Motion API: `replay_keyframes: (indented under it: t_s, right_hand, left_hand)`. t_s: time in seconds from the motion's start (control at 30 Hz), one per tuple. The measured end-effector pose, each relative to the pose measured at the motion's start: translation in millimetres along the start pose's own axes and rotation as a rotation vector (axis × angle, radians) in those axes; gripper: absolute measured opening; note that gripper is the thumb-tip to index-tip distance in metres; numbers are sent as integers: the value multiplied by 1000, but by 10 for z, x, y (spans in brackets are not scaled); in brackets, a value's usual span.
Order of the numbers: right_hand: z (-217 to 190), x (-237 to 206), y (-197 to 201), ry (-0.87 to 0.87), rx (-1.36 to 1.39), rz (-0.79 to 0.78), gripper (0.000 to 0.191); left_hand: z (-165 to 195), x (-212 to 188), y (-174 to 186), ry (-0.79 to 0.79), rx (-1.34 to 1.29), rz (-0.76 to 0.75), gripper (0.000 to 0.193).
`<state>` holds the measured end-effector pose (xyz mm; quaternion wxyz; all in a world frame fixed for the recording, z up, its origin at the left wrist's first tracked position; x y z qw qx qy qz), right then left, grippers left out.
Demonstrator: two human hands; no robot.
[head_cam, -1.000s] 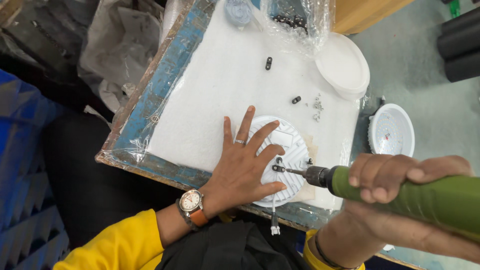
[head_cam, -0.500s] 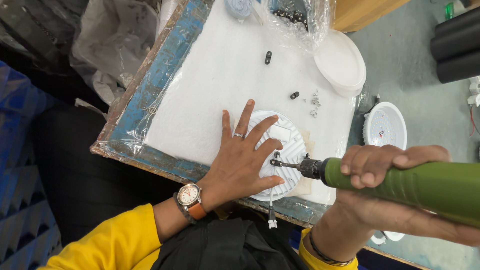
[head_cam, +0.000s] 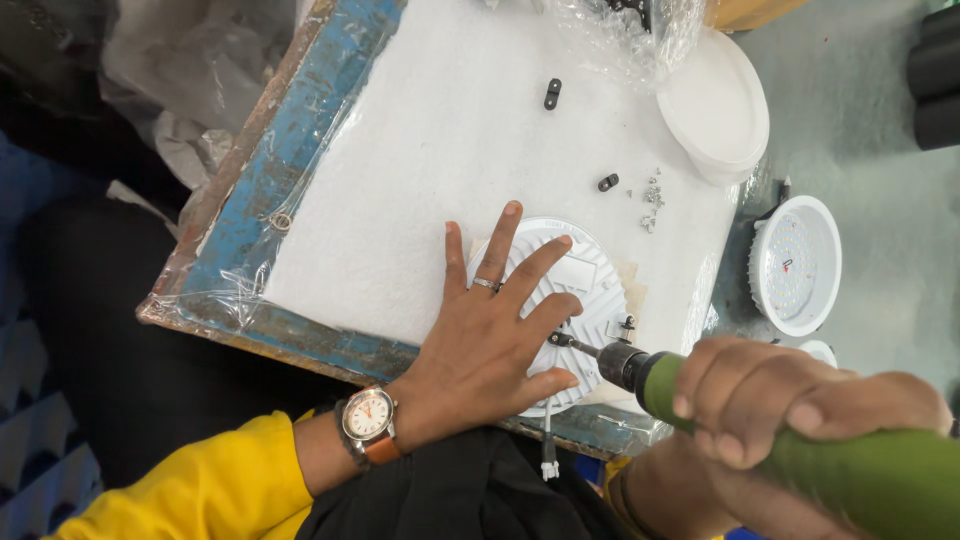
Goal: The person assembles LED ceiling light fixtures by wiping the diffuser, attaching black clips to the housing, and securing them with a green power drill. The person then places the diffuser over the LED array and sets the completed unit aside.
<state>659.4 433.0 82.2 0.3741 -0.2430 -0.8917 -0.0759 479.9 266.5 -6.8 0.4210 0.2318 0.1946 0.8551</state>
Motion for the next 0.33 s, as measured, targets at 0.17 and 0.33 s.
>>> replay_keyframes:
  t_s: [0.17,0.33]
  right_hand:
    - [-6,79,13,-44,-4,-51,83]
    - [174,436,-402,1,158,3,96]
  left_hand:
    - [-23,-5,-13,2,18,8,64]
    - [-117,-97,-2,-34,-122,43,74]
Point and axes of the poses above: each hand's wrist, its own x-axis towards the middle knuckle, its own y-axis out of the back of the hand, z = x × y, the point moved 1 cm from there along x, towards the middle knuckle, and after that the axes turned 12 degrees about y, right-handed, at the moved point
